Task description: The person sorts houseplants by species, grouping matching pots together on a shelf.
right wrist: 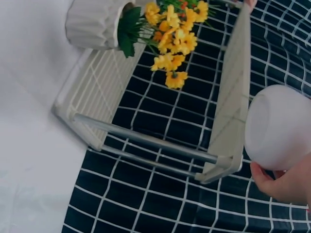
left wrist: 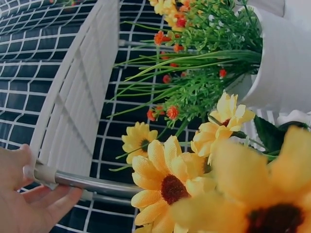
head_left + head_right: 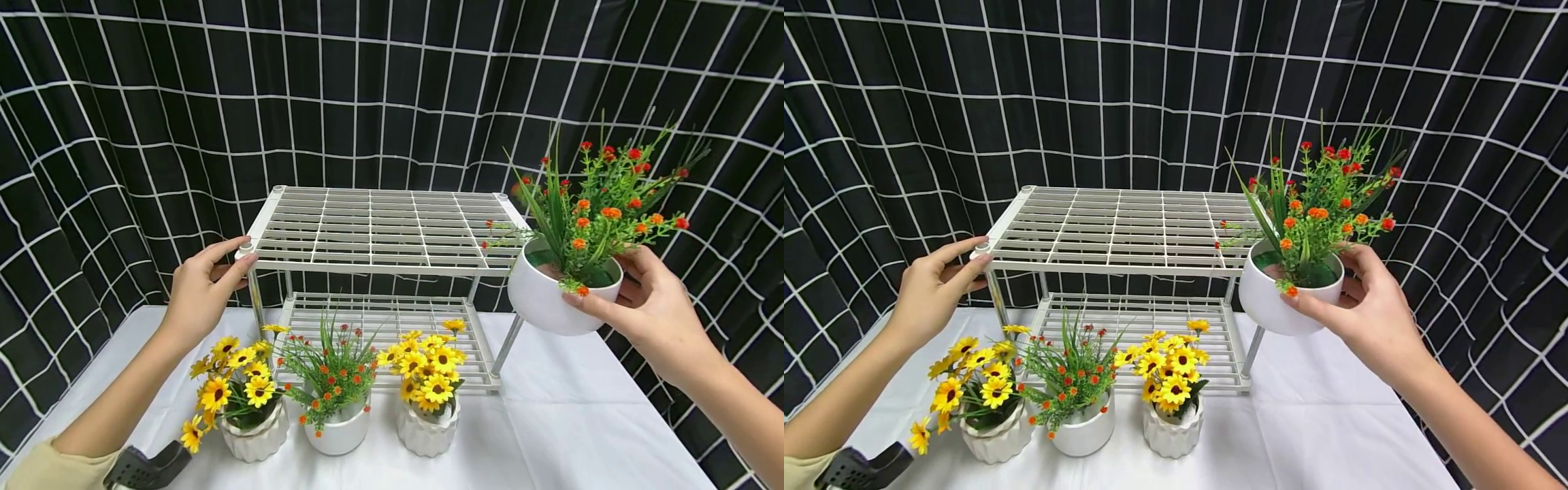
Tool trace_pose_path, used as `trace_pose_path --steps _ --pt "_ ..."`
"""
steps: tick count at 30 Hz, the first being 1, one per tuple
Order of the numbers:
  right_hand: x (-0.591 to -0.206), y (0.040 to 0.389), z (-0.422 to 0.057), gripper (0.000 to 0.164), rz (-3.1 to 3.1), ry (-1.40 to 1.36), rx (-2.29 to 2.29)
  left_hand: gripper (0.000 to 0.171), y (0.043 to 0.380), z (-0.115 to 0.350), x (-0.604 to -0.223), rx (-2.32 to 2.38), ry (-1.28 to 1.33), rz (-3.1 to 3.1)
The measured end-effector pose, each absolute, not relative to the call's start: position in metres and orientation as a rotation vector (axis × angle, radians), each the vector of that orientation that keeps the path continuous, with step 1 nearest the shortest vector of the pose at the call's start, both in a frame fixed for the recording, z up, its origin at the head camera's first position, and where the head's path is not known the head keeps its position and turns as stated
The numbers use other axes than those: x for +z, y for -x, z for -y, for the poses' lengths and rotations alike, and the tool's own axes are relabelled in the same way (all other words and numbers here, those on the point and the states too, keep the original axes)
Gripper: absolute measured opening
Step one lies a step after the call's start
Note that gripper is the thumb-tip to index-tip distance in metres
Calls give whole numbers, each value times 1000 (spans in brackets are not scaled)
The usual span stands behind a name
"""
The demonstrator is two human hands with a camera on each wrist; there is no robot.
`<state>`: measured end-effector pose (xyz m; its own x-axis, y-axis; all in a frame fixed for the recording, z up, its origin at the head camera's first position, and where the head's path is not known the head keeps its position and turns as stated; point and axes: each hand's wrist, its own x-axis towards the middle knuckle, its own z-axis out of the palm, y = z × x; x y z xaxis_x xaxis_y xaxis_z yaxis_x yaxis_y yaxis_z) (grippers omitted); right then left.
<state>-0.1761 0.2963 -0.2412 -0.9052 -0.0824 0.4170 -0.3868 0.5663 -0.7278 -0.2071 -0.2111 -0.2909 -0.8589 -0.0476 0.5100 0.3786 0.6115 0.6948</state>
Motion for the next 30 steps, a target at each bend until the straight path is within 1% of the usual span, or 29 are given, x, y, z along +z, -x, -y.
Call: trace_pose_path --steps 4,11,15,24,30 --pt "-233 179 -290 61 2472 -369 1251 46 207 211 -291 -1179 259 2354" --pt "-221 188 -278 64 2441 -397 1298 47 208 211 -291 -1179 261 2355" --pt "-215 196 -269 62 2445 -385 1306 46 208 212 -291 -1186 261 2353" --pt "-204 212 -241 75 2474 -335 1304 46 208 211 -289 -1207 257 2352" --pt "-197 221 -223 77 2485 -355 1315 46 208 212 -289 -1212 256 2354"
